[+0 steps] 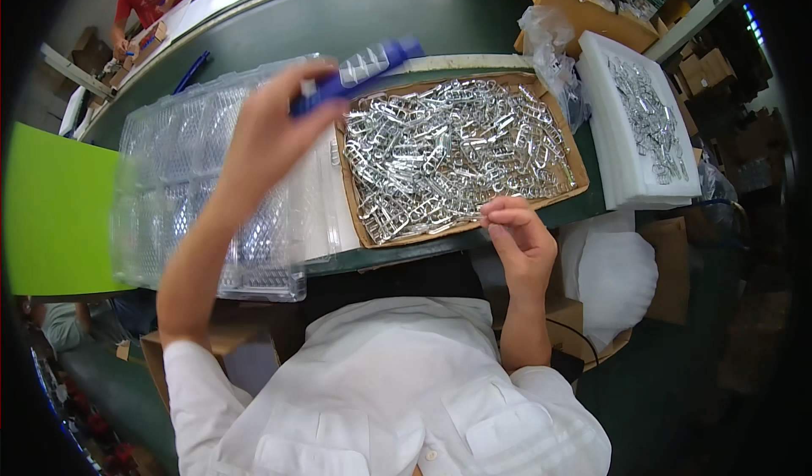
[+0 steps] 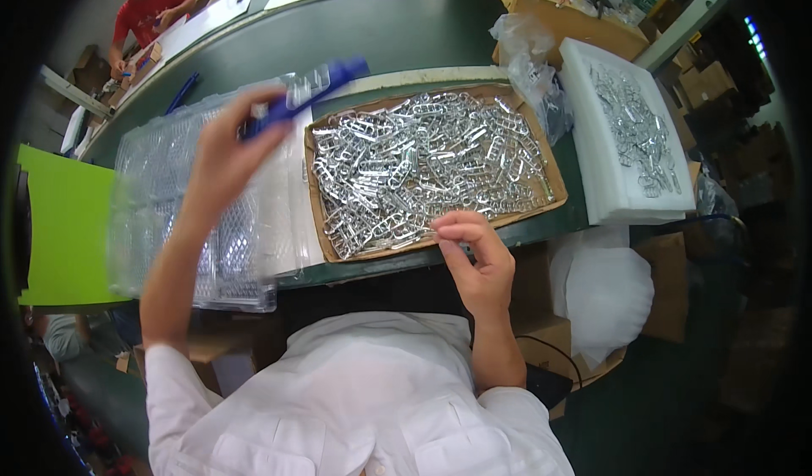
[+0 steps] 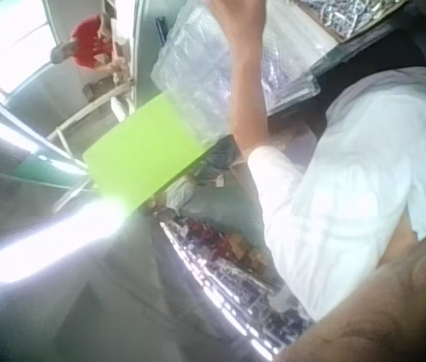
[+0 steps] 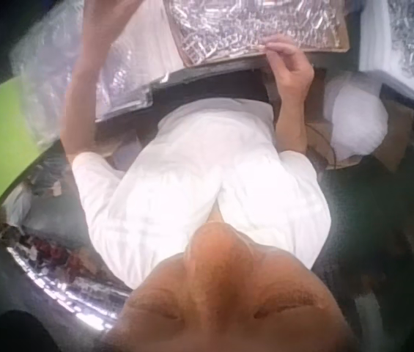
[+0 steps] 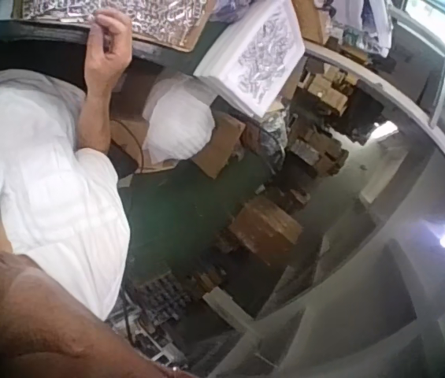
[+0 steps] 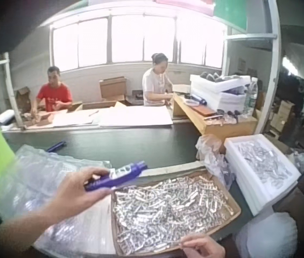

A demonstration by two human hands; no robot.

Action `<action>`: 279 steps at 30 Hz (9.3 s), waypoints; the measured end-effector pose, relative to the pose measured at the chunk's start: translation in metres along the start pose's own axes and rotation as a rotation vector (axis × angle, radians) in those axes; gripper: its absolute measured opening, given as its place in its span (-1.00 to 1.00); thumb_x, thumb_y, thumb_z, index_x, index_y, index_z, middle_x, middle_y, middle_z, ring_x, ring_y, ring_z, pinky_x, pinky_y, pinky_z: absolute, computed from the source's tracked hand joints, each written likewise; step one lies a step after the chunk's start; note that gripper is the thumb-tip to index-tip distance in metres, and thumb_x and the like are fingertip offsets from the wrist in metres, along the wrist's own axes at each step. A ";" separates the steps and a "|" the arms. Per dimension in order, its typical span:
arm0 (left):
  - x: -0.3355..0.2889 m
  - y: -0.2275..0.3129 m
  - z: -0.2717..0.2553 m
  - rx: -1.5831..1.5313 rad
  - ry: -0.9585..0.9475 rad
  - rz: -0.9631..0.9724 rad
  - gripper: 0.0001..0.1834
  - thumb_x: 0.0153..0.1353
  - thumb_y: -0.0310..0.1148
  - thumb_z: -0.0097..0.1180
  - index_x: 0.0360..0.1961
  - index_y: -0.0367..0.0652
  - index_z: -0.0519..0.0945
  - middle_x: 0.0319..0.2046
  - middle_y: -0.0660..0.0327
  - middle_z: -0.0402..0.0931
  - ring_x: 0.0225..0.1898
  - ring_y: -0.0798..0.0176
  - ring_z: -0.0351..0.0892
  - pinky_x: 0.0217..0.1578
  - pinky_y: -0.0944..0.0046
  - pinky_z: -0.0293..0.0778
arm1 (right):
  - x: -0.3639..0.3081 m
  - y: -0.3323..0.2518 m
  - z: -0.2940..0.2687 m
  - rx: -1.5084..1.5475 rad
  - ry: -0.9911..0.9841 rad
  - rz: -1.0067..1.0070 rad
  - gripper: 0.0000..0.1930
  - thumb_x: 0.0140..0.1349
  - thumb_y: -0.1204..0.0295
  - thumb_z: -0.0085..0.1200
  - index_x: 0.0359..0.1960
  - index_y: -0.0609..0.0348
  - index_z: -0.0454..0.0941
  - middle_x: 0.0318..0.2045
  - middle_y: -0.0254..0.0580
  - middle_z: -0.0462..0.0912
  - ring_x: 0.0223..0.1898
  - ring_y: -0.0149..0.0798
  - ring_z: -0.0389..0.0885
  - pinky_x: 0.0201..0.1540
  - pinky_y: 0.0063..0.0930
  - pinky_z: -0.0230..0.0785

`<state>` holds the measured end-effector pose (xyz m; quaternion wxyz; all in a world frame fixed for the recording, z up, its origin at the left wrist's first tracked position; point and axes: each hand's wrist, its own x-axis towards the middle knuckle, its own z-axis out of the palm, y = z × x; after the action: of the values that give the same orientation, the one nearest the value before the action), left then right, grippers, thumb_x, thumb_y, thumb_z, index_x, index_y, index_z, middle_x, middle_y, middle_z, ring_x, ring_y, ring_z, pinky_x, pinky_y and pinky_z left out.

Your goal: The person repeatedly picks up a purple plastic keychain from a cardboard box and inserts a small metal clip into it. They place the assembled keychain on a white foam tray. The person also moves a tray of metal clips and bubble wrap aside to access more parts.

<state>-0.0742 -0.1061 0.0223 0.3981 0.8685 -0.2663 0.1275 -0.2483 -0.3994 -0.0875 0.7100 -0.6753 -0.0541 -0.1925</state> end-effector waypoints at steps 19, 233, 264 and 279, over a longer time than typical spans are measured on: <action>-0.321 -0.048 -0.197 0.458 0.814 -0.388 -0.64 0.55 -0.49 0.03 0.28 -0.39 0.55 0.24 0.05 0.59 0.18 0.17 0.60 0.27 0.19 0.48 | 0.097 0.040 0.025 -0.971 -0.306 -0.374 -0.78 0.24 0.63 0.24 -0.09 0.20 0.72 -0.10 -0.06 0.75 -0.06 0.03 0.72 -0.03 -0.17 0.61; -0.572 -0.107 -0.155 0.493 0.929 -0.905 -0.73 0.50 -0.50 0.13 0.14 -0.37 0.64 0.02 0.10 0.71 0.03 0.15 0.68 0.11 0.20 0.60 | 0.151 0.091 0.011 -1.112 -0.281 -0.157 -0.69 0.40 0.37 0.24 0.10 0.23 0.70 0.03 0.07 0.78 0.00 -0.01 0.80 0.06 -0.19 0.61; -0.807 -0.054 -0.087 -0.154 0.317 -1.754 -0.69 0.30 -0.20 0.38 -0.06 -0.17 0.72 -0.15 0.20 0.72 0.01 0.09 0.73 -0.01 0.07 0.64 | 0.075 0.029 -0.034 -0.839 -0.082 0.073 -0.65 0.53 0.36 0.19 0.19 0.37 0.68 0.06 -0.19 0.73 0.09 -0.37 0.62 0.27 -0.47 0.39; -0.703 -0.163 -0.043 0.872 0.339 -1.004 -0.61 0.21 -0.32 0.38 0.03 -0.25 0.66 -0.02 -0.01 0.66 0.03 -0.21 0.66 0.05 -0.07 0.60 | 0.051 0.012 -0.062 -0.718 0.111 0.094 -0.65 0.52 0.36 0.22 0.19 0.36 0.66 0.05 -0.15 0.71 0.06 -0.34 0.66 0.19 -0.48 0.52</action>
<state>-0.5629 0.2682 -0.3561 0.0591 0.9358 0.3100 0.1572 -0.2091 -0.4702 -0.0867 0.4374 -0.8718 0.0868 -0.2028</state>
